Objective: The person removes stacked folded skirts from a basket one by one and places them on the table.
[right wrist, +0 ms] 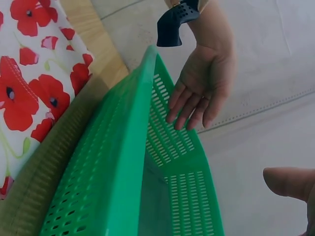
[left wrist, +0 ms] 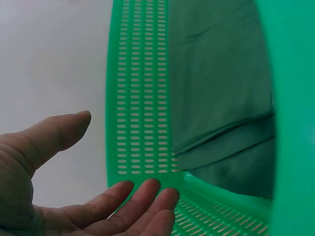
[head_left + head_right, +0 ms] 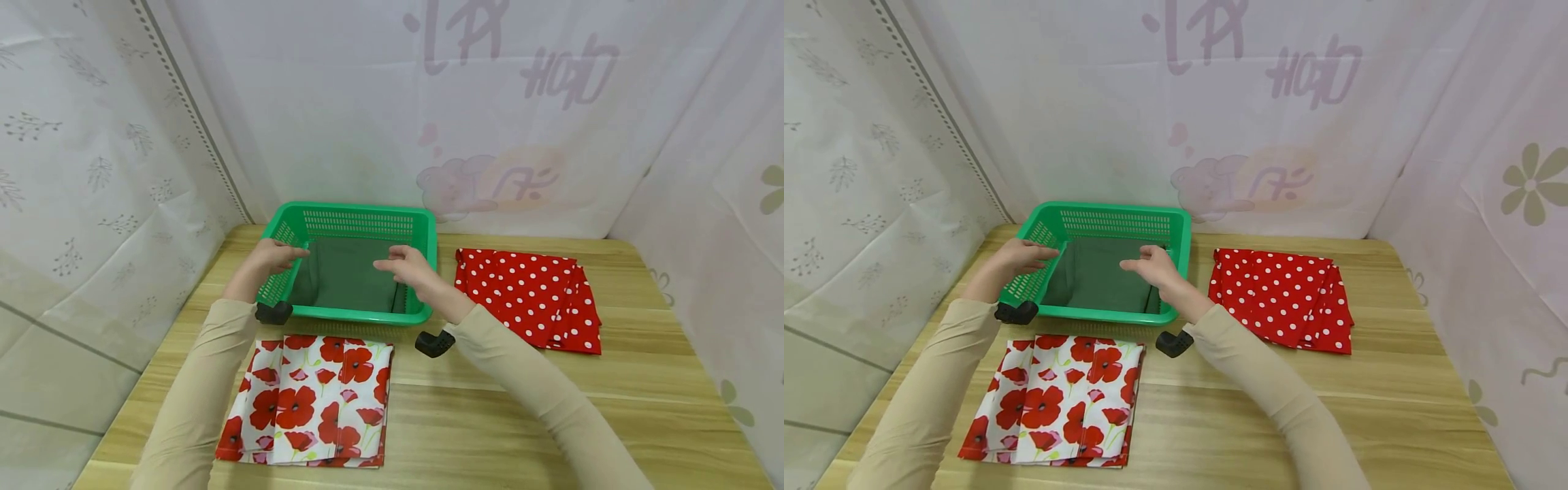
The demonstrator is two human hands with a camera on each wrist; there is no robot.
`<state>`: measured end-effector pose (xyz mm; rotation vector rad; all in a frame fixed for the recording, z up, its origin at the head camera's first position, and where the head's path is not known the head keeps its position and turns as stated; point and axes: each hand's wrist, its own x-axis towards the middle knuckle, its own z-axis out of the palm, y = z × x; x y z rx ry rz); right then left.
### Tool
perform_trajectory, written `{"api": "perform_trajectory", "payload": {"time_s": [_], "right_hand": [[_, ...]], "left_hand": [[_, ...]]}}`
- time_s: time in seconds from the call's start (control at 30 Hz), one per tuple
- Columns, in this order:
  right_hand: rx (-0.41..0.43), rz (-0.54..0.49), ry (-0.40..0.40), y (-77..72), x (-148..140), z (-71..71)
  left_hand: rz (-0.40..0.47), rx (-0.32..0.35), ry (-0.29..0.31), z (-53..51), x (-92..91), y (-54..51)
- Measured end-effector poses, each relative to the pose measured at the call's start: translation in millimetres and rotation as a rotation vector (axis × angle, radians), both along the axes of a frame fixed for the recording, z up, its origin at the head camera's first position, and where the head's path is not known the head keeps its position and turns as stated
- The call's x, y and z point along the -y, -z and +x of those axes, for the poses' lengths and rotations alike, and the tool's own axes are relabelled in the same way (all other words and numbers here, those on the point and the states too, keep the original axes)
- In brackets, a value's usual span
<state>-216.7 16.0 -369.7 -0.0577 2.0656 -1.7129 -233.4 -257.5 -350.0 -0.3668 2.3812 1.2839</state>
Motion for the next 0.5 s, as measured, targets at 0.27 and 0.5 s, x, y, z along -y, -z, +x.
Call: {"api": "perform_trajectory", "payload": {"time_s": [0.27, 0.5], "right_hand": [[0.119, -0.022, 0.071, 3.7, 3.1, -16.6], [0.199, -0.098, 0.164, 10.4, 5.6, -29.3]], "left_hand": [[-0.022, 0.043, -0.040, -17.7, -0.7, 5.9], [-0.069, 0.080, -0.031, -27.1, -0.3, 14.3]]}}
